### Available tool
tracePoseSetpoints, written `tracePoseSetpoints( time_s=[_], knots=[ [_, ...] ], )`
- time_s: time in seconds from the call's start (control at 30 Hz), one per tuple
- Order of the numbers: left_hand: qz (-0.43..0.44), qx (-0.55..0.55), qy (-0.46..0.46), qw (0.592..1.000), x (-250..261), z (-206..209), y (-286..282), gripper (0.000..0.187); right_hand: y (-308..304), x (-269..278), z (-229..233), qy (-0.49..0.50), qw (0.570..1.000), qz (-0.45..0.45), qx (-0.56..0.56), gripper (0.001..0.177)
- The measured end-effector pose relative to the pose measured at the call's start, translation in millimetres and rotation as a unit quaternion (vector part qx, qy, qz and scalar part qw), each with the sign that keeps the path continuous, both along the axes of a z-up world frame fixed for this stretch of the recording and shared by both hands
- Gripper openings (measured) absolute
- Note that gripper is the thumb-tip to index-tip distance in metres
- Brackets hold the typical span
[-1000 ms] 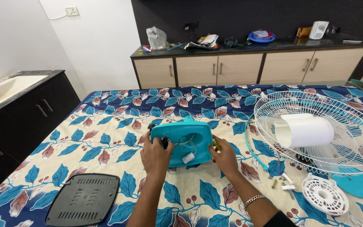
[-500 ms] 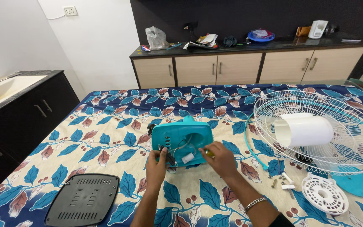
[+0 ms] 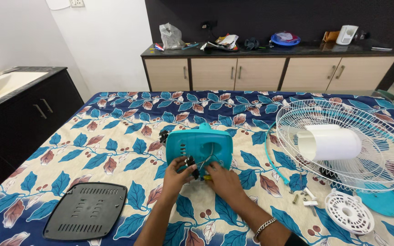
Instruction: The person removes the back cover of a teal fan base using a yellow screwdriver, then manipulates internal wiring and components with both hands. The back cover is set aside on the bed while the person continues to adjust wires inside the base.
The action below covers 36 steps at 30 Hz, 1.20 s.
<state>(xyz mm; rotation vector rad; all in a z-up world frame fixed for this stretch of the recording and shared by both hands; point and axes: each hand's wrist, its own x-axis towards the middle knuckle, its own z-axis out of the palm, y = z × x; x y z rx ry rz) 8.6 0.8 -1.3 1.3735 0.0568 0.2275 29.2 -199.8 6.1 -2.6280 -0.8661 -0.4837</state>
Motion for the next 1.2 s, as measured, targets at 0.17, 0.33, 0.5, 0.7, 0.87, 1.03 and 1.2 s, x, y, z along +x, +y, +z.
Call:
tracePoseSetpoints(
  time_s=[0.17, 0.33, 0.5, 0.7, 0.87, 1.03, 1.2],
  knots=[
    [-0.017, 0.000, 0.012, 1.000, 12, -2, 2, 0.056, -10, 0, 8, 0.021, 1.000, -0.013, 0.013, 0.046],
    [-0.014, 0.027, -0.016, 0.999, 22, -10, -2, 0.051, -17, 2, 17, 0.048, 0.998, 0.022, -0.039, 0.029],
    [-0.007, 0.047, -0.039, 0.998, 26, -18, -8, 0.048, -38, -5, 37, 0.124, 0.990, 0.039, -0.051, 0.034],
    [-0.031, -0.014, -0.077, 0.996, 27, -30, -9, 0.046, -74, -9, 51, 0.150, 0.987, 0.003, 0.056, 0.031],
    [-0.055, -0.013, -0.050, 0.997, 28, -36, -10, 0.048, -112, -1, 51, 0.246, 0.947, -0.143, 0.151, 0.030],
    [-0.077, -0.026, -0.058, 0.995, 33, -40, -8, 0.048, -136, 15, 25, 0.185, 0.955, -0.113, 0.201, 0.046],
    [-0.074, -0.022, -0.069, 0.995, 35, -46, -6, 0.047, -139, 16, -6, 0.111, 0.981, -0.075, 0.140, 0.037]
  ],
)
